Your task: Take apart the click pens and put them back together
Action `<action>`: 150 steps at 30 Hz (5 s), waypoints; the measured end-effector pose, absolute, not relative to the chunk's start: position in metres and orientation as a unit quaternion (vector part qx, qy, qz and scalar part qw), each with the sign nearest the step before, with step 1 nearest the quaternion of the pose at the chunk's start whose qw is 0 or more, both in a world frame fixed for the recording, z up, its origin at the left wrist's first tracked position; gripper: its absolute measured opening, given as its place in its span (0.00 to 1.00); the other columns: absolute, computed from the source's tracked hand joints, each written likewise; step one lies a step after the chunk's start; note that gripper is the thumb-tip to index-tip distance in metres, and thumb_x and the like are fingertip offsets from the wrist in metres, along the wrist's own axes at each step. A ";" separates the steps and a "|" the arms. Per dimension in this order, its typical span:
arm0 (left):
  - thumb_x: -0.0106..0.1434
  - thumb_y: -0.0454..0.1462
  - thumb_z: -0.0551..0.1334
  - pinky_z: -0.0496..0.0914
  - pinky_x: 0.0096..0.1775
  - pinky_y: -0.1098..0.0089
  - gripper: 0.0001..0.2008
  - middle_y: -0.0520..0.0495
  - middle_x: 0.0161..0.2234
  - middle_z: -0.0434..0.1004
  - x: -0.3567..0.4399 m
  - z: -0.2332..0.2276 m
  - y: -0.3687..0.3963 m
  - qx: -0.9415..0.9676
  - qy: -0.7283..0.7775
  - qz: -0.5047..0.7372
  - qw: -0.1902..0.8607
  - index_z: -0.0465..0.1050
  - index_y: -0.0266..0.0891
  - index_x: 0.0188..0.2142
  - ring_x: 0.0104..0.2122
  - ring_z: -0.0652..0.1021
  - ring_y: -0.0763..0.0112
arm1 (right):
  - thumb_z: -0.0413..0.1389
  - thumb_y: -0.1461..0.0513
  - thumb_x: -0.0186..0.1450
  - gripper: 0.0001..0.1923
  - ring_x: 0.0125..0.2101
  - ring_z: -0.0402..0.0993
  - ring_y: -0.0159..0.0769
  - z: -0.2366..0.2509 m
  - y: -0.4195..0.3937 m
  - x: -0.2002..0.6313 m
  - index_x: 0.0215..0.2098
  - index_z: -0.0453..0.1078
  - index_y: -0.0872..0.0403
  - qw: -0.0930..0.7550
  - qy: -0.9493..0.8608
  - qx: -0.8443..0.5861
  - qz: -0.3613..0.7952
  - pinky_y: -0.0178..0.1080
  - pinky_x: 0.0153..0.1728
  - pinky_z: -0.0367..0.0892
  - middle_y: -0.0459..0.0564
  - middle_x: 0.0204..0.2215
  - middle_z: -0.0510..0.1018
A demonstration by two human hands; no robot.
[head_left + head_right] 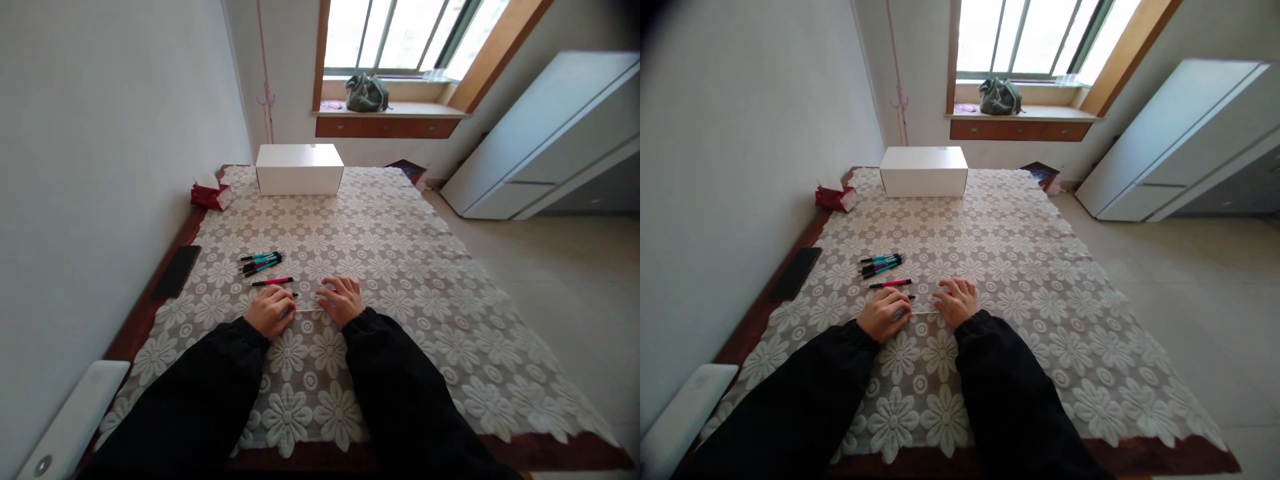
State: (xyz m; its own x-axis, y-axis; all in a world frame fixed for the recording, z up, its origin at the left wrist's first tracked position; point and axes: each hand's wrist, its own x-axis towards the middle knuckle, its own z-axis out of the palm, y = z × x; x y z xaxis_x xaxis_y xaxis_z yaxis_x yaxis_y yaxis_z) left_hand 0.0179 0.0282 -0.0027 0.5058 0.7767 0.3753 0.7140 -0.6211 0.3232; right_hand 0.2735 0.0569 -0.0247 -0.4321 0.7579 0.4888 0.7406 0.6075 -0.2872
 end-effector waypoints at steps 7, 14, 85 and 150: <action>0.64 0.35 0.62 0.68 0.47 0.59 0.03 0.46 0.40 0.79 0.016 -0.001 0.029 0.857 0.451 0.241 0.055 0.75 0.42 0.33 0.45 0.73 0.60 | 0.60 0.58 0.66 0.03 0.54 0.65 0.44 -0.030 0.055 0.273 0.34 0.75 0.46 0.313 -0.837 -0.446 0.047 0.48 0.57 0.51 0.46 0.50 0.76; 0.63 0.34 0.61 0.68 0.46 0.59 0.03 0.46 0.41 0.79 0.017 0.000 0.028 0.852 0.461 0.237 0.071 0.74 0.42 0.33 0.44 0.73 0.60 | 0.57 0.60 0.65 0.04 0.57 0.63 0.48 -0.019 0.053 0.274 0.33 0.75 0.47 0.264 -0.862 -0.430 0.050 0.53 0.60 0.47 0.48 0.54 0.75; 0.64 0.36 0.63 0.70 0.46 0.59 0.04 0.46 0.40 0.79 0.021 -0.001 0.026 0.844 0.481 0.232 0.051 0.76 0.41 0.33 0.42 0.73 0.61 | 0.58 0.63 0.64 0.03 0.41 0.68 0.40 -0.018 0.060 0.289 0.37 0.73 0.51 0.213 -0.890 -0.389 0.105 0.43 0.43 0.61 0.50 0.38 0.76; 0.69 0.38 0.58 0.69 0.41 0.64 0.08 0.45 0.37 0.76 0.021 -0.006 0.024 0.860 0.469 0.198 -0.009 0.75 0.41 0.36 0.40 0.73 0.63 | 0.56 0.63 0.66 0.05 0.40 0.68 0.40 -0.008 0.054 0.288 0.38 0.74 0.51 0.166 -0.909 -0.369 0.100 0.42 0.41 0.62 0.51 0.36 0.75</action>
State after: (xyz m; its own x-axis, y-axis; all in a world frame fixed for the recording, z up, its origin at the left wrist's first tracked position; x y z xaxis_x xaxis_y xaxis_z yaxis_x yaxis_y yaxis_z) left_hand 0.0213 0.0238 -0.0057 0.4807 0.8040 0.3501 0.8112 -0.5593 0.1705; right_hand 0.2876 0.0537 -0.0083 -0.6727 0.7036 0.2289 0.6372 0.7081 -0.3042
